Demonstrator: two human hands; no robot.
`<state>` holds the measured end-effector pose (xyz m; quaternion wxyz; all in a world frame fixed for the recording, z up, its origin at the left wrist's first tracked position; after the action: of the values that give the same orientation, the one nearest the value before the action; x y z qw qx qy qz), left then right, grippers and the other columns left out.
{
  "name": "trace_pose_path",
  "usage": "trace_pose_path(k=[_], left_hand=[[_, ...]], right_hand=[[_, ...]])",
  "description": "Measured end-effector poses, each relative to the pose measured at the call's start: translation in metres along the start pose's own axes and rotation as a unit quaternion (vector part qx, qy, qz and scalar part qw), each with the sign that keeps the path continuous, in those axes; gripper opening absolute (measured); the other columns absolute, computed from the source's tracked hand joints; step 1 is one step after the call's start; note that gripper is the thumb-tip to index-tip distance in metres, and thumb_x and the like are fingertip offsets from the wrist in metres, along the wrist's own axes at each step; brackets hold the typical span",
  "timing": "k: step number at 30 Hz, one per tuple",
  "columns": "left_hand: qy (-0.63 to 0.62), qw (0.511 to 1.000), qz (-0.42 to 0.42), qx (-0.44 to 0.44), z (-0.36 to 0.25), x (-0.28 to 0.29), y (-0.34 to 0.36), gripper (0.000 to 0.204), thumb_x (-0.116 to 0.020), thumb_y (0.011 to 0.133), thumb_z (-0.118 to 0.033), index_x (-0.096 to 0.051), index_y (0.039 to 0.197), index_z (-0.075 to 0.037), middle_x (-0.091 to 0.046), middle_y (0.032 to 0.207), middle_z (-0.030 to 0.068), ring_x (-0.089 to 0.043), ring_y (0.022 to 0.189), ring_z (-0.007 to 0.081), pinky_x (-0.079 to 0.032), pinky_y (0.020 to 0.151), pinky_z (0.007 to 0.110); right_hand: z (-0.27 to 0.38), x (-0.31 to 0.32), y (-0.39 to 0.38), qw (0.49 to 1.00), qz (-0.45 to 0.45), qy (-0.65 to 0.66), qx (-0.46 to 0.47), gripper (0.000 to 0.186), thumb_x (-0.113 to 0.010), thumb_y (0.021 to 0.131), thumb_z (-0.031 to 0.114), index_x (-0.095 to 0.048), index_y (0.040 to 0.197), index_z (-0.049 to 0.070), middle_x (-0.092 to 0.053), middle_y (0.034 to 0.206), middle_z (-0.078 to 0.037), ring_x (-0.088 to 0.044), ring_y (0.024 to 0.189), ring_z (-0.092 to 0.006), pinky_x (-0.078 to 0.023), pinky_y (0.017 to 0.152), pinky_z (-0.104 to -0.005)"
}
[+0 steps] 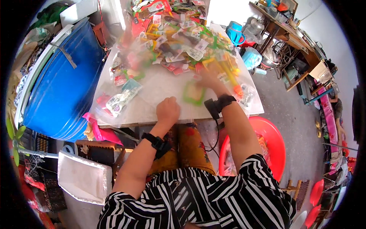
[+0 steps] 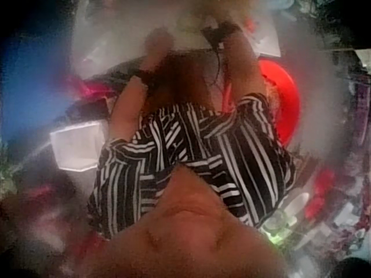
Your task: The person sorts through a pile of small packaged food items on a table by hand, placing some into a red basin on the floor, and later uses a yellow pole to move items across the table surface.
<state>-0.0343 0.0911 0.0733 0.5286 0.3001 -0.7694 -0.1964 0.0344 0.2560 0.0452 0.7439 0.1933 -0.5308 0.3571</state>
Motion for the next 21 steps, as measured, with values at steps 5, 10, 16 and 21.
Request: trace_pose_path(k=[5,10,16,21], left_hand=[[0.009,0.998,0.050,0.033,0.006,-0.008,0.000,0.011,-0.045,0.060,-0.013,-0.044,0.067,-0.005,-0.046,0.060,0.0109,-0.045,0.056,0.0282,-0.036,0.048,0.038],[-0.004,0.996,0.084,0.033,0.004,-0.014,0.002,0.016,-0.047,0.061,-0.018,-0.045,0.070,-0.005,-0.046,0.063,0.0118,-0.045,0.059,0.0290,-0.036,0.050,0.038],[0.018,0.983,0.177,0.049,0.001,-0.029,0.005,0.018,-0.048,0.061,-0.020,-0.044,0.069,-0.004,-0.049,0.063,0.0134,-0.047,0.060,0.0290,-0.036,0.052,0.038],[-0.006,0.972,0.212,0.104,0.000,-0.037,0.004,0.017,-0.046,0.064,-0.019,-0.043,0.073,-0.005,-0.050,0.063,0.0135,-0.048,0.061,0.0292,-0.036,0.053,0.038]], right_hand=[[-0.028,0.006,-0.018,0.995,-0.030,0.038,-0.086,0.035,-0.053,0.061,0.026,-0.046,0.082,-0.001,-0.050,0.075,-0.014,-0.049,0.073,-0.0215,-0.040,0.061,-0.0289],[-0.034,0.010,-0.071,0.961,-0.079,0.266,-0.016,0.021,-0.046,0.068,0.018,-0.045,0.080,0.001,-0.046,0.078,-0.010,-0.048,0.070,-0.0176,-0.042,0.057,-0.0308],[-0.053,-0.007,-0.103,0.671,-0.144,0.726,-0.049,0.015,-0.044,0.068,0.012,-0.044,0.079,0.003,-0.045,0.082,-0.006,-0.046,0.074,-0.0193,-0.042,0.058,-0.0343],[-0.042,-0.008,-0.109,0.940,-0.226,0.252,0.041,0.016,-0.051,0.062,0.004,-0.045,0.076,0.003,-0.045,0.079,-0.007,-0.046,0.071,-0.0184,-0.042,0.060,-0.0283]])
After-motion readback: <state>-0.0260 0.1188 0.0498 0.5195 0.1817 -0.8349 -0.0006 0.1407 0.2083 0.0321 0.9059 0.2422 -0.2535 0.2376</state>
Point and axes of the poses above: each hand's wrist, its own y-axis towards the middle knuckle, its own x-axis out of the back of the hand, z = x × y, the point moved 10 cm from there along y, towards the middle knuckle
